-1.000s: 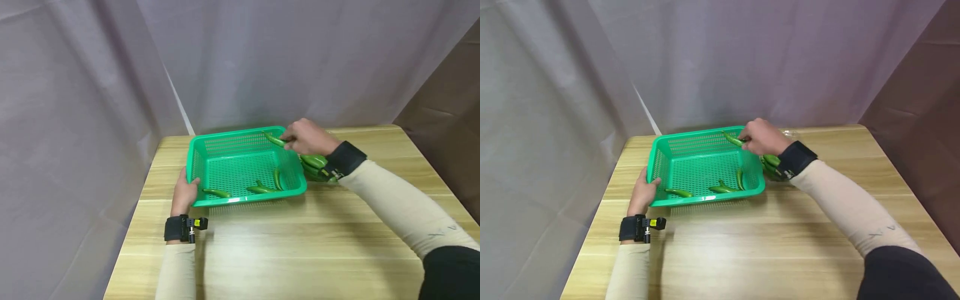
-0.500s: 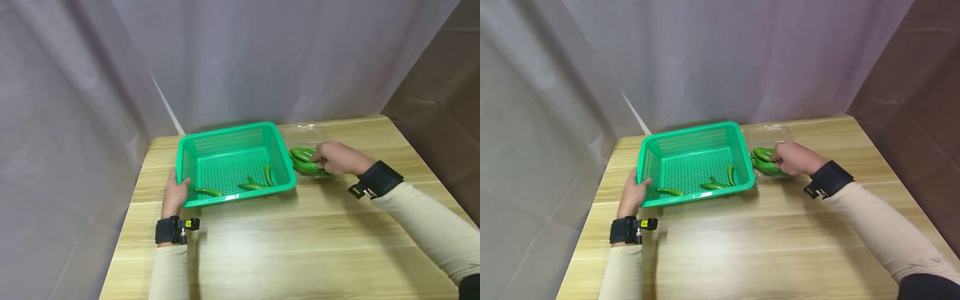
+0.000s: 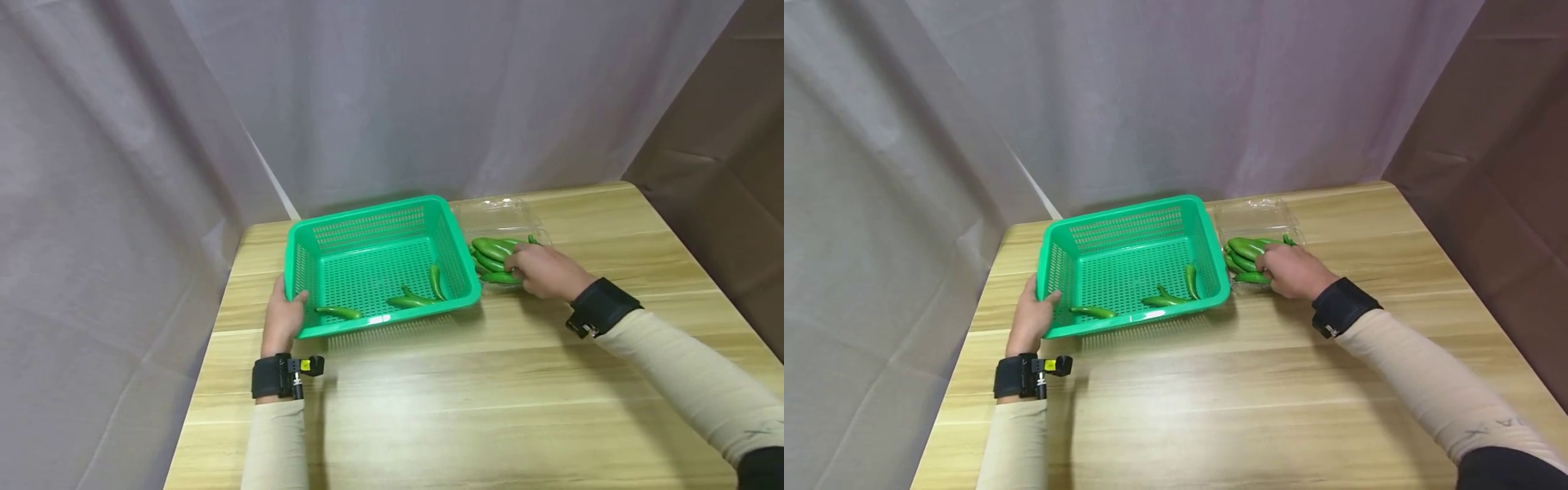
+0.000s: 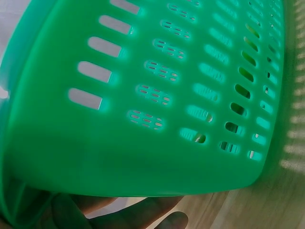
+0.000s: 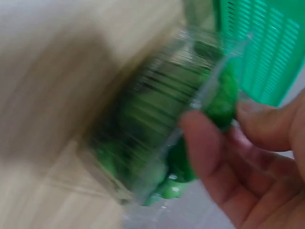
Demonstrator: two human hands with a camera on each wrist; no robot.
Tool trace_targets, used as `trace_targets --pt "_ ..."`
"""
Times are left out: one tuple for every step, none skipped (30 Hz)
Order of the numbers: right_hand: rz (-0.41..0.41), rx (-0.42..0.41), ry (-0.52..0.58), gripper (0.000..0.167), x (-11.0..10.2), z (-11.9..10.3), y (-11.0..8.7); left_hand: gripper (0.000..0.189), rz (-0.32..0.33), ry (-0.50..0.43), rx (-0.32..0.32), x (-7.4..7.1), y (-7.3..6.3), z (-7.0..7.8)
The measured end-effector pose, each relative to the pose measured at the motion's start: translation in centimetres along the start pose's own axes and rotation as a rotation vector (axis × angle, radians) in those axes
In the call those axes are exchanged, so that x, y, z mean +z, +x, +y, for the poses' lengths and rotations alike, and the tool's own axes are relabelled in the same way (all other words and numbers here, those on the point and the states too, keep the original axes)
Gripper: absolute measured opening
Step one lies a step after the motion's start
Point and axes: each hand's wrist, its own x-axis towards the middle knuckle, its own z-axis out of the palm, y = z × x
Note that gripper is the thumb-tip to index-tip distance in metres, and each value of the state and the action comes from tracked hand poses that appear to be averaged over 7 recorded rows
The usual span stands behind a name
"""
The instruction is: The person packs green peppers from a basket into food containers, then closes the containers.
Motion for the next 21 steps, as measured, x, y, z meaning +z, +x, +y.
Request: trace_targets --pt "0.014 0.003 -0.001 0.027 0.2 0.1 -0.1 0.058 -0.002 -0.001 -0.001 -0.1 0.0 0.0" --pt "0.023 0.009 0.002 0.026 0.5 0.1 -0.1 0.059 -0.002 -0.001 -0.003 -0.1 0.0 0.0" --pt "0.036 0.012 0.003 0.024 0.6 0.1 -0.2 0.059 -0.004 -0.003 -0.004 -0.2 0.0 0.1" --pt "0.046 0.018 0.005 0.023 0.8 0.1 -0.2 0.059 -0.004 -0.006 -0.005 -0.2 0.0 0.1" --pt "0.052 0.022 0.007 0.023 0.9 0.1 -0.2 0.060 -0.003 -0.005 -0.007 -0.2 0.0 0.1" --pt "0.058 0.023 0.006 0.023 1.0 0.2 -0.2 0.060 -0.002 -0.005 -0.008 -0.2 0.0 0.1" --pt "0.060 0.022 0.005 0.025 1.0 0.2 -0.2 0.061 -0.001 -0.006 -0.009 -0.3 0.1 0.0" --pt "0.061 0.018 -0.001 0.026 1.0 0.1 -0.2 0.061 0.001 -0.005 -0.009 -0.3 0.1 0.0" --pt "0.060 0.015 -0.006 0.028 1.0 0.1 -0.2 0.061 0.002 -0.006 -0.009 -0.2 0.1 0.0" --pt "0.057 0.011 -0.014 0.030 1.0 0.1 -0.1 0.061 0.004 -0.006 -0.009 -0.2 0.1 -0.1" --pt "0.058 0.008 -0.020 0.031 0.9 0.0 -0.1 0.061 0.004 -0.005 -0.012 -0.2 0.1 -0.1" --pt "0.060 0.002 -0.031 0.030 0.8 -0.1 -0.1 0.061 0.004 -0.005 -0.014 -0.2 0.1 -0.1" --pt "0.062 0.001 -0.038 0.027 0.7 -0.1 -0.1 0.060 0.003 -0.004 -0.016 -0.1 0.1 -0.1" --pt "0.065 0.001 -0.047 0.025 0.5 -0.2 -0.2 0.060 0.002 -0.001 -0.020 -0.1 0.1 -0.1" --pt "0.067 0.004 -0.053 0.024 0.4 -0.2 -0.2 0.060 0.001 0.002 -0.024 0.0 0.1 -0.1" --pt "0.069 0.008 -0.058 0.022 0.2 -0.3 -0.3 0.060 0.001 0.004 -0.026 0.0 0.1 -0.1" --pt "0.068 0.014 -0.063 0.020 0.1 -0.3 -0.4 0.060 0.001 0.008 -0.030 0.0 0.1 -0.1" --pt "0.065 0.019 -0.068 0.018 -0.1 -0.3 -0.4 0.060 0.002 0.011 -0.032 0.1 0.1 -0.1" --pt "0.060 0.025 -0.069 0.017 -0.2 -0.3 -0.5 0.060 0.004 0.013 -0.031 0.1 0.1 0.0" --pt "0.056 0.027 -0.073 0.015 -0.3 -0.3 -0.5 0.060 0.004 0.015 -0.030 0.1 0.1 0.0" --pt "0.050 0.030 -0.076 0.013 -0.4 -0.2 -0.5 0.060 0.006 0.015 -0.027 0.1 0.1 0.0"
